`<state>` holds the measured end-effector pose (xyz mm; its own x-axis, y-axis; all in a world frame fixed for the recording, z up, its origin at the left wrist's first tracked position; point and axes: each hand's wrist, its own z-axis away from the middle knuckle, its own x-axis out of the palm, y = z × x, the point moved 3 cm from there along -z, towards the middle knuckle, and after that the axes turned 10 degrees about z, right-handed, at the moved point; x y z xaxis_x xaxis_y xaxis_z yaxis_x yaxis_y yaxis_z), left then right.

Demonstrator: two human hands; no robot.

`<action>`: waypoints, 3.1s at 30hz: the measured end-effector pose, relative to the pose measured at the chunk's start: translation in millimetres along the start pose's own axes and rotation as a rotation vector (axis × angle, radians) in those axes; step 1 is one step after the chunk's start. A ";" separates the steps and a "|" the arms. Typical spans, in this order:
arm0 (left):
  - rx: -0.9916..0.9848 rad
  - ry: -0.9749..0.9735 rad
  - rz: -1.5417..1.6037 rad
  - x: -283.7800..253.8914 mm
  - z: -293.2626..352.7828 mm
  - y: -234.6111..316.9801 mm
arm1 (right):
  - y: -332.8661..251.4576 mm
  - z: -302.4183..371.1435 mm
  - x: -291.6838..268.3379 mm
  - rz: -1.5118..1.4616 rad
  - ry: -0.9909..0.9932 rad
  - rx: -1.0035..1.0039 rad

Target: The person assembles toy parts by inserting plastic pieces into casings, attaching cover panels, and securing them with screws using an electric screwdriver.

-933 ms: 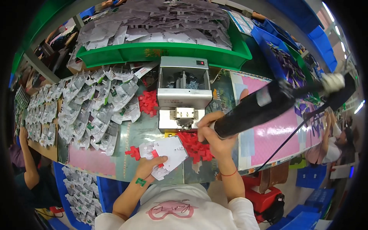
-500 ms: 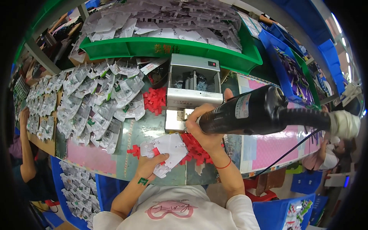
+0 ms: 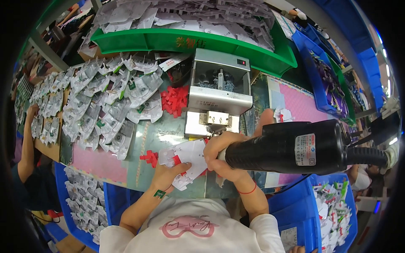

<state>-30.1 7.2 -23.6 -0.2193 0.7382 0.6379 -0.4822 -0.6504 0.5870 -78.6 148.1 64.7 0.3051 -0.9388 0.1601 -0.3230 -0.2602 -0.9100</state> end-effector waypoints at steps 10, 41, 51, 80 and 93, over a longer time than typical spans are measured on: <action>-0.054 -0.051 -0.033 6.4 5.8 6.9 | 7.0 2.6 -6.0 -0.074 -0.333 -0.002; -0.320 -0.271 -0.112 0.4 -13.8 -13.4 | 10.4 -9.8 -13.2 0.070 0.129 0.108; -0.376 -0.327 -0.118 12.3 -6.7 -7.9 | 13.6 5.9 -6.0 -0.160 -0.072 -0.076; -0.172 -0.125 -0.187 3.3 -13.5 -5.4 | 16.8 -17.6 -24.1 0.245 0.114 -0.035; -0.242 -0.081 0.049 11.0 -6.9 1.3 | -2.5 19.5 7.1 -0.139 -0.083 0.074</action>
<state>-39.0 15.8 -19.2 -0.1835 0.6835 0.7065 -0.6636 -0.6164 0.4239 -58.2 146.5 60.6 0.4161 -0.8723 0.2569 -0.2063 -0.3657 -0.9076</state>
